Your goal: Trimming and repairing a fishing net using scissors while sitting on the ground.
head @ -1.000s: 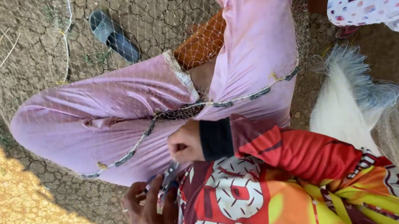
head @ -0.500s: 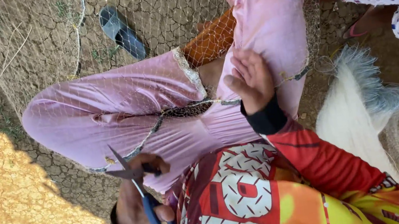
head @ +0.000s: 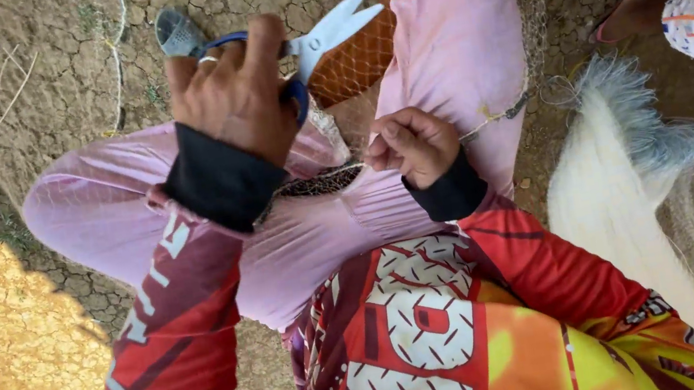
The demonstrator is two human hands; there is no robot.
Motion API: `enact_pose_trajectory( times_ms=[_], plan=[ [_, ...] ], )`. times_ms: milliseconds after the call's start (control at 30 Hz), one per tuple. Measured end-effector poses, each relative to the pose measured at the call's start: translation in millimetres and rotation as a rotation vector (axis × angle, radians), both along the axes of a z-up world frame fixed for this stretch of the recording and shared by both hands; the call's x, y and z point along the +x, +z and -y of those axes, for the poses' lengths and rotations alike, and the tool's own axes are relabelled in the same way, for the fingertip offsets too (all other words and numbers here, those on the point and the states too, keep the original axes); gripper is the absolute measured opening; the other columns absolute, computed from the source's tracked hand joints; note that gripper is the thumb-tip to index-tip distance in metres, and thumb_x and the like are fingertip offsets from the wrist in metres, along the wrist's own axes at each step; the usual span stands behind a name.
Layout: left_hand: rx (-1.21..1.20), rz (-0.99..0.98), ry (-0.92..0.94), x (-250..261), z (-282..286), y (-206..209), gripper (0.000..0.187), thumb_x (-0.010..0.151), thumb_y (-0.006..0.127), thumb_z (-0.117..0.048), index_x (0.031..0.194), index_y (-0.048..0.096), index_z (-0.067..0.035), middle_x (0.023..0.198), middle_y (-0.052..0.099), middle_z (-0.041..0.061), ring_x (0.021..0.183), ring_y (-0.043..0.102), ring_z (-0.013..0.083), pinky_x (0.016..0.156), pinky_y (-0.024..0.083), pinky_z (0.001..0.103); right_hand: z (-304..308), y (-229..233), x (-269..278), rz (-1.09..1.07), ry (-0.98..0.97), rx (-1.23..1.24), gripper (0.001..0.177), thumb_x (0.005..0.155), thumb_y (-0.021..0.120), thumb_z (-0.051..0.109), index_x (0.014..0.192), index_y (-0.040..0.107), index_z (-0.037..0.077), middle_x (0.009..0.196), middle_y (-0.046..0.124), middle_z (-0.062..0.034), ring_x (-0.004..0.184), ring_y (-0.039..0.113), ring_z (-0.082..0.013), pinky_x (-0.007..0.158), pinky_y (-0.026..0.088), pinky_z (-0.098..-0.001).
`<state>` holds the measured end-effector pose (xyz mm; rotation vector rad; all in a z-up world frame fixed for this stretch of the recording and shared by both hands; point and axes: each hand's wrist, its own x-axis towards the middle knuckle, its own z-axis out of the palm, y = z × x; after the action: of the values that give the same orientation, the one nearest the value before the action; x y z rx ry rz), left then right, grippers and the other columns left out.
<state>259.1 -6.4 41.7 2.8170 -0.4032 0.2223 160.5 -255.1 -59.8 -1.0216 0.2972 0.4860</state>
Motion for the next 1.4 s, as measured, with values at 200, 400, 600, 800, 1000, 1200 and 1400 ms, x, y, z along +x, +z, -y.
enact_pose_trajectory(
  times_ms=[200,400,600,800,1000,1200,1400],
  plan=[
    [0.163,0.004,0.026,-16,-13,-5,0.039,0.095,0.079,-0.026,0.123,0.054,-0.014,0.082,0.074,0.004,0.058,0.063,0.0225,0.085,0.039,0.038,4,20,-7,-0.109,-0.026,-0.145,0.019,0.098,0.07,0.016,0.107,0.068,-0.001,0.079,0.07,-0.0083,0.059,0.069,-0.0151,0.057,0.061,-0.023],
    [0.138,0.065,0.06,-17,-18,-12,0.049,0.089,0.085,-0.025,0.124,0.052,-0.017,0.083,0.072,0.001,0.065,0.064,0.0218,0.084,0.038,0.037,6,18,-5,-0.078,-0.058,-0.043,0.014,0.104,0.063,0.014,0.11,0.061,0.002,0.074,0.067,-0.0081,0.051,0.06,-0.015,0.054,0.057,-0.0261],
    [0.183,0.052,0.064,-18,-40,-14,0.05,0.09,0.082,-0.024,0.13,0.054,-0.018,0.079,0.069,0.0,0.059,0.059,0.0202,0.083,0.037,0.037,-17,75,-7,0.623,0.138,-0.719,0.016,0.1,0.059,0.005,0.114,0.059,-0.003,0.136,0.055,-0.0198,0.124,0.058,-0.0283,0.108,0.052,-0.037],
    [0.084,0.034,0.038,-10,-53,-7,0.041,0.088,0.081,-0.022,0.119,0.054,-0.016,0.081,0.075,0.003,0.058,0.066,0.0245,0.081,0.042,0.037,-62,39,11,0.145,0.361,-0.24,0.056,0.095,0.064,0.026,0.138,0.048,-0.005,0.136,0.056,-0.0243,0.116,0.067,-0.0319,0.098,0.061,-0.0385],
    [0.185,0.065,0.041,-12,-49,-18,0.045,0.092,0.078,-0.022,0.13,0.055,-0.017,0.079,0.073,0.0,0.05,0.054,0.0153,0.078,0.038,0.033,-110,-10,54,-0.211,0.121,0.35,0.015,0.096,0.074,0.016,0.1,0.069,0.003,0.082,0.066,-0.006,0.062,0.06,-0.0153,0.048,0.044,-0.0236],
    [0.244,0.142,-0.003,-12,-45,-29,0.038,0.099,0.075,-0.028,0.13,0.056,-0.016,0.085,0.067,0.001,0.061,0.061,0.0173,0.079,0.04,0.034,-74,-22,1,-0.344,0.019,0.052,0.022,0.096,0.073,0.014,0.113,0.066,0.002,0.097,0.076,-0.0113,0.067,0.071,-0.016,0.056,0.059,-0.026],
    [0.249,0.15,0.01,-6,-55,-35,0.045,0.095,0.08,-0.023,0.131,0.053,-0.018,0.083,0.067,0.002,0.064,0.061,0.0187,0.081,0.038,0.035,-53,-45,-7,-0.313,0.057,0.214,0.018,0.102,0.067,0.013,0.117,0.064,0.003,0.105,0.074,-0.0108,0.078,0.074,-0.019,0.068,0.063,-0.0295]
  ],
)
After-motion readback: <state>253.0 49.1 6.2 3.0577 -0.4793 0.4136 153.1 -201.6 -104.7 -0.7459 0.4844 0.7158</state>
